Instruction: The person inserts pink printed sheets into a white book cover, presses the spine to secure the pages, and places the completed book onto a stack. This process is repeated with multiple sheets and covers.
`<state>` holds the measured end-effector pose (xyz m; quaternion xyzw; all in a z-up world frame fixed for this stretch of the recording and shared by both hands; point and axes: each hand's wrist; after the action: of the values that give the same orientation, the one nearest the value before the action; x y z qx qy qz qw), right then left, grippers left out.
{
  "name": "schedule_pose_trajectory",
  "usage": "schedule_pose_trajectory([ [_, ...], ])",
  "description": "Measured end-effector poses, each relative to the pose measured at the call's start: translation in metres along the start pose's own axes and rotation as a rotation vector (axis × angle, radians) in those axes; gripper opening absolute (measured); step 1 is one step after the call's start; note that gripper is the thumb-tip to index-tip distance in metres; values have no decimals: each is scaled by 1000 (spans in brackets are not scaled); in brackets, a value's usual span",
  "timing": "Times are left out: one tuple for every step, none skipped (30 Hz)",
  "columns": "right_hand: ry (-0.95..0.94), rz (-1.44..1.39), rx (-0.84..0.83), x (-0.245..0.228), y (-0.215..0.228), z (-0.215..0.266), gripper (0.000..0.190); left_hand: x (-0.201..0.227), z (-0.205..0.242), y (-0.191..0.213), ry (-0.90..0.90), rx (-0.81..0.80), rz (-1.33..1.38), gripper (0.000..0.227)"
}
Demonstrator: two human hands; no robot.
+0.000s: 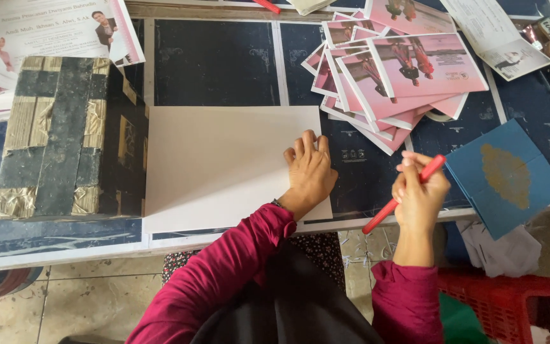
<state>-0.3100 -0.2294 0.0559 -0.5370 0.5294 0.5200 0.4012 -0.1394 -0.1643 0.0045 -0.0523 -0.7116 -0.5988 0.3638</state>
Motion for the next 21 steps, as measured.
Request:
schedule_pose_trajectory([
  [1,-5,-3,0,4,0,11,1,0,0,1,4,-4,55],
  [20,-5,8,1,8,-1,10,2,0,1,5,4,22,54],
  [38,-3,21,1,13,-1,9,3,0,1,8,2,50,54],
  [38,-6,21,-3,18,-1,9,0,-1,-6,8,4,47,54],
  [13,-32,11,-6,23,-1,7,-3,-3,-13,2,96,56,50],
  [-12,-59,0,-10,29,-1,6,-6,-5,-19,-4,188,65,49],
  [-9,-59,-3,-16,30,0,6,-6,-5,-15,-1,192,66,49],
  [60,-111,68,-22,31,1,4,-6,-5,-11,-3,155,146,44],
  [128,-166,134,-26,30,3,6,-9,-4,-6,-1,121,224,43],
  [129,-170,125,-30,27,2,6,-9,-4,-6,5,128,222,43],
  [141,-148,161,-34,24,3,7,-10,-4,-6,29,133,249,43],
  [153,-126,196,-37,22,3,12,-10,-5,-6,53,139,277,45],
  [155,-129,197,-28,18,1,12,-9,-6,-3,52,141,275,45],
  [140,-155,157,-18,14,-1,8,-9,-7,-1,94,121,282,45],
  [127,-180,116,-9,10,-3,8,-8,-8,1,136,102,292,46],
  [131,-181,115,-11,7,1,8,-7,-9,-1,134,106,293,46],
  [115,-129,124,-12,3,5,8,-8,-9,-3,120,119,256,48],
  [98,-78,132,-14,-2,9,9,-8,-9,-4,107,133,218,50],
  [97,-78,122,-12,-1,9,9,-6,-7,-4,116,138,218,50],
  [93,-88,132,-11,0,9,9,-4,-6,-5,111,140,215,48],
  [90,-101,143,-10,-1,8,8,-3,-7,-4,104,145,210,46],
])
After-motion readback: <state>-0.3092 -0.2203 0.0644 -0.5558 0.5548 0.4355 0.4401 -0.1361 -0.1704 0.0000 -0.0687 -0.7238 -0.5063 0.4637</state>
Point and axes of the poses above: each hand's wrist, its own z-axis away from the middle knuckle, its own y-axis out of the back of the hand, x = y × z, and after that the axes turned 8 degrees about z, right-handed
